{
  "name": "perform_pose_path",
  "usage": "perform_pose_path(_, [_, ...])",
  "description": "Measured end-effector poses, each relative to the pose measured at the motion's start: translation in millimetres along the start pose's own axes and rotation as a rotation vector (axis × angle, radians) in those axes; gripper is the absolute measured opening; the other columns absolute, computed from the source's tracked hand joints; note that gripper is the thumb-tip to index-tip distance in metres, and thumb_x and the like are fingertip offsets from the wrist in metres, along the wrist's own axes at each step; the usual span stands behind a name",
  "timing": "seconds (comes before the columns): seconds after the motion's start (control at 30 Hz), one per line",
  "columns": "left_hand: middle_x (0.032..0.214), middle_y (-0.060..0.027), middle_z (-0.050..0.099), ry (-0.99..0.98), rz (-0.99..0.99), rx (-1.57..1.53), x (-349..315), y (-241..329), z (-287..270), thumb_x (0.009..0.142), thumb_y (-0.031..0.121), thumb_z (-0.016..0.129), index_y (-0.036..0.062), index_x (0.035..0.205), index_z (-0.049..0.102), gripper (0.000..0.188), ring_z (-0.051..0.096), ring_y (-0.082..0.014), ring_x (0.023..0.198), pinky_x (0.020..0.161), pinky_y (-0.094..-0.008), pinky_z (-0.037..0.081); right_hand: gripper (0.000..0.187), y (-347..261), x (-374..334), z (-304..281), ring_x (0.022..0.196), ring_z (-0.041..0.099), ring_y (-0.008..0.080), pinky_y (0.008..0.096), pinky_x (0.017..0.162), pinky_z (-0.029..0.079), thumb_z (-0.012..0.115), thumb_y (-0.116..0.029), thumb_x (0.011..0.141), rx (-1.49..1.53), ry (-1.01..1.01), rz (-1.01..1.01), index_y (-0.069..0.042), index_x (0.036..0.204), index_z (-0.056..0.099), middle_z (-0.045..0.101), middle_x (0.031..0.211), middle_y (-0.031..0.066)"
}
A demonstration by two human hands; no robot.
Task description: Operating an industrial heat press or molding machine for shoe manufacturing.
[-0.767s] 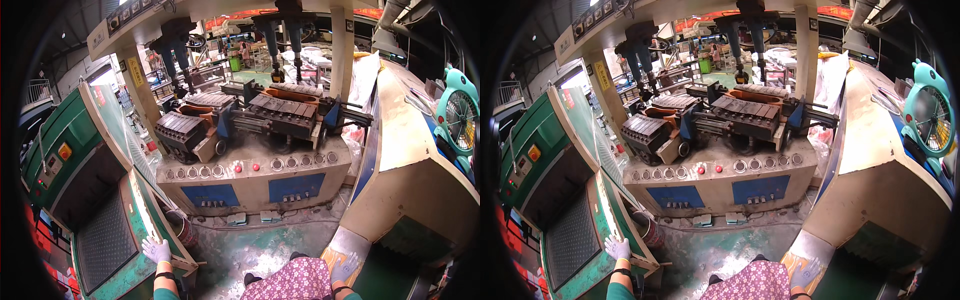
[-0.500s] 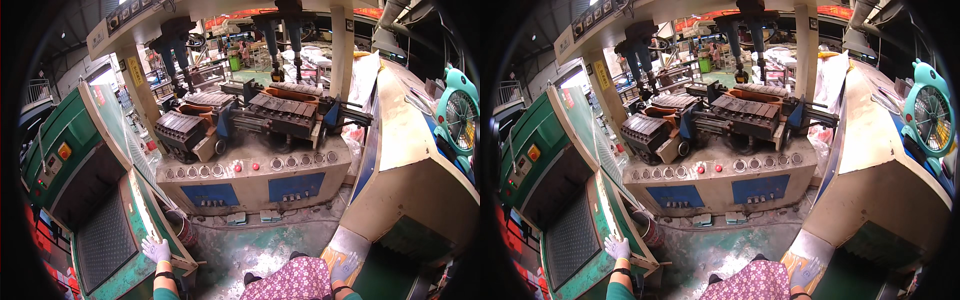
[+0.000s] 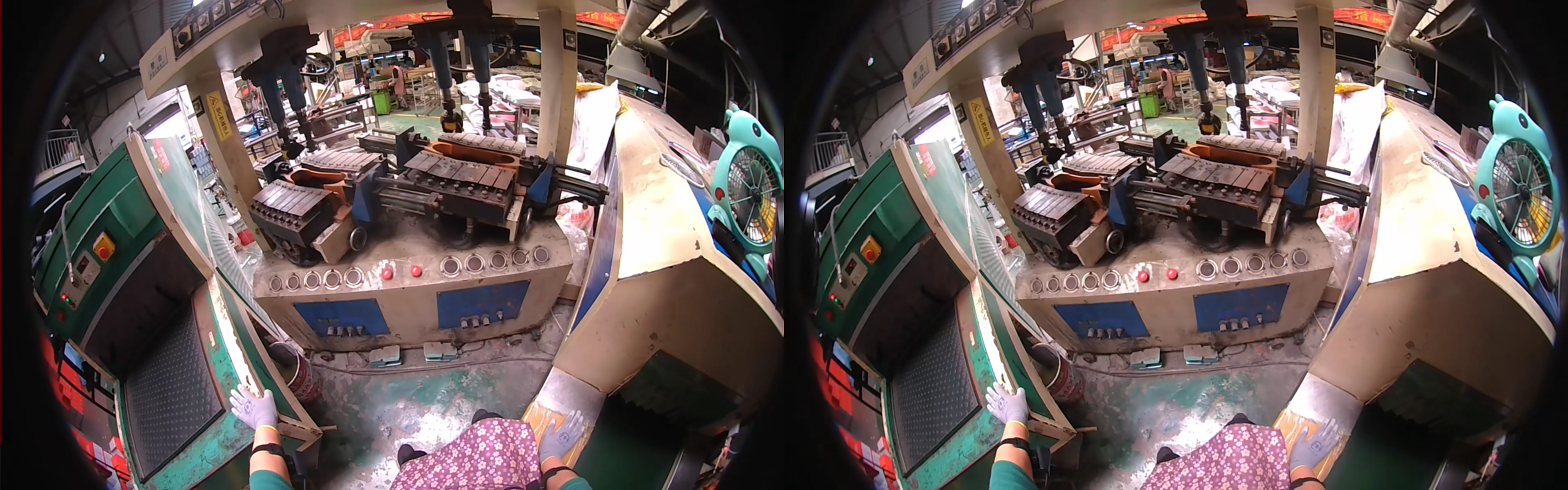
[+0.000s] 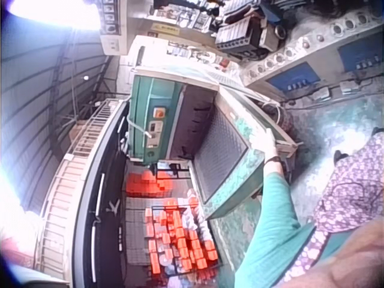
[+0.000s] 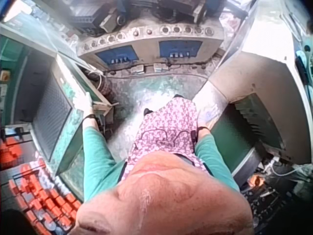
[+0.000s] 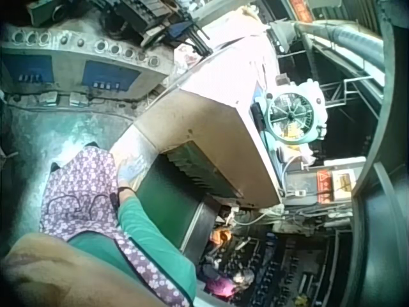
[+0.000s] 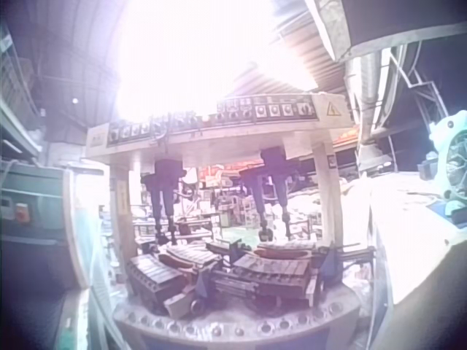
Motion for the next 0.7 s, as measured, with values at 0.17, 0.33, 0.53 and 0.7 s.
perform_pose_path(0.17, [0.170,-0.0165,0.022,0.001,0.001,0.011,1.6,-1.3,1.9,0.088,0.048,0.065,0.0101,0.162,0.028,0.092,0.018,-0.0323,0.158,0.128,-0.0479,0.013,0.076,-0.3,1.0,1.4,0.156,0.022,0.0353,0.0490,0.128,0.011,0.050,-0.041,0.100,0.008,-0.007,0.008,0.002,0.159,0.030,0.028,0.167,0.0187])
perform_pose_path(0.33, [0.171,-0.0161,0.021,-0.005,-0.004,0.023,2.3,-1.5,2.9,0.088,0.050,0.064,0.0106,0.162,0.027,0.091,0.018,-0.0321,0.158,0.128,-0.0481,0.013,0.075,0.7,0.5,1.4,0.156,0.021,0.0325,0.0479,0.129,0.010,0.050,-0.040,0.099,0.005,-0.019,0.010,0.000,0.159,0.031,0.027,0.167,0.0172])
perform_pose_path(0.53, [0.171,-0.0156,0.020,-0.003,-0.001,0.020,3.5,-2.9,4.1,0.089,0.049,0.063,0.0107,0.162,0.028,0.090,0.018,-0.0320,0.158,0.128,-0.0482,0.013,0.074,-2.2,0.0,-2.9,0.156,0.021,0.0328,0.0483,0.129,0.011,0.051,-0.039,0.099,0.011,-0.030,0.007,0.001,0.158,0.031,0.028,0.167,0.0173])
perform_pose_path(0.7, [0.171,-0.0155,0.021,0.001,-0.001,0.013,3.4,-1.5,3.7,0.088,0.048,0.064,0.0106,0.162,0.029,0.090,0.018,-0.0321,0.158,0.128,-0.0484,0.013,0.074,-1.0,0.4,-1.1,0.156,0.021,0.0330,0.0487,0.129,0.011,0.052,-0.039,0.098,0.019,-0.012,0.003,0.001,0.158,0.032,0.028,0.167,0.0172])
Point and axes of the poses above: each hand's wrist, its own x-axis towards the middle knuckle, its own z-axis out of the palm, y = z × x, the point moved 3 cm from there along x, towards the middle knuckle
